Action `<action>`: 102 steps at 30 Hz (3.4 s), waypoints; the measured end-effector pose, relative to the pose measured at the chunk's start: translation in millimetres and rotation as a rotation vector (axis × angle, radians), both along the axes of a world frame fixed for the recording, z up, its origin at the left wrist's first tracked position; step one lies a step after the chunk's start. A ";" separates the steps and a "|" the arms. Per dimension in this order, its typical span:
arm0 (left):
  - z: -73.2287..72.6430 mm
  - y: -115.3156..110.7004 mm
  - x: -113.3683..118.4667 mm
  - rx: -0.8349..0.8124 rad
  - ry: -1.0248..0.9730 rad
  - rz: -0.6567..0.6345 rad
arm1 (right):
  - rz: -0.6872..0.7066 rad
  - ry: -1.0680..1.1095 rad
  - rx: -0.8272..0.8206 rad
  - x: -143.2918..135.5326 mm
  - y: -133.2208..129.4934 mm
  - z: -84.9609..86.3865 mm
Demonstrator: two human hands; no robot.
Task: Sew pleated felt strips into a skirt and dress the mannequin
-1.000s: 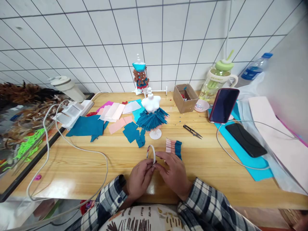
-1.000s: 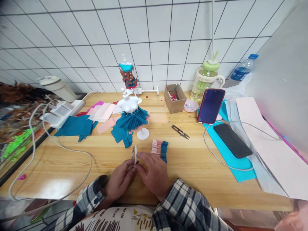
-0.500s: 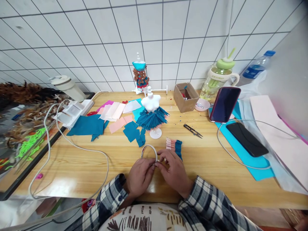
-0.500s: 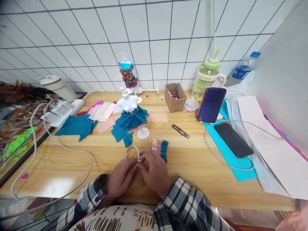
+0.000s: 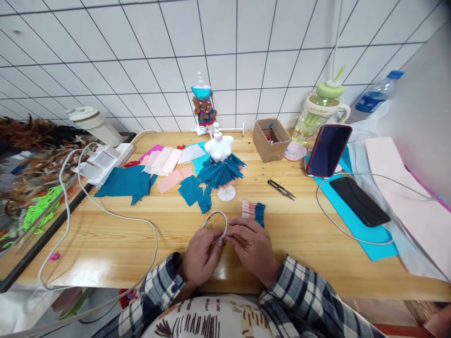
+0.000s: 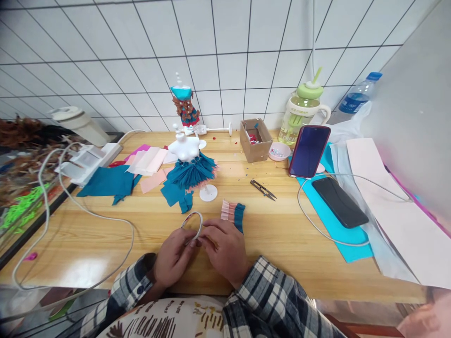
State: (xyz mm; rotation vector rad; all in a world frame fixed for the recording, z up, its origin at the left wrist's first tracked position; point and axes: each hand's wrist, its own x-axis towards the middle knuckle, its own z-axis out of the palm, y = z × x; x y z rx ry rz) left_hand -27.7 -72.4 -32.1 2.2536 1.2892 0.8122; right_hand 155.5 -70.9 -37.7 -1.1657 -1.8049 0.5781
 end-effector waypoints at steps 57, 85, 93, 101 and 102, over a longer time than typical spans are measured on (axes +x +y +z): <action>27.2 40.1 38.7 0.157 -0.198 -0.102 | 0.004 0.382 -0.328 11.5 10.2 6.4; 6.6 48.1 32.5 0.040 -0.174 -0.115 | -0.215 -0.114 0.061 22.9 15.2 -1.2; 4.4 44.3 32.7 0.244 0.072 -0.121 | -0.225 -0.122 -0.028 19.8 14.7 -0.5; 3.6 41.9 34.1 0.258 0.078 -0.102 | -0.151 0.122 -0.197 20.9 20.1 -0.4; 3.6 41.8 34.0 0.247 0.062 -0.104 | -0.147 0.145 -0.211 20.8 20.3 -0.3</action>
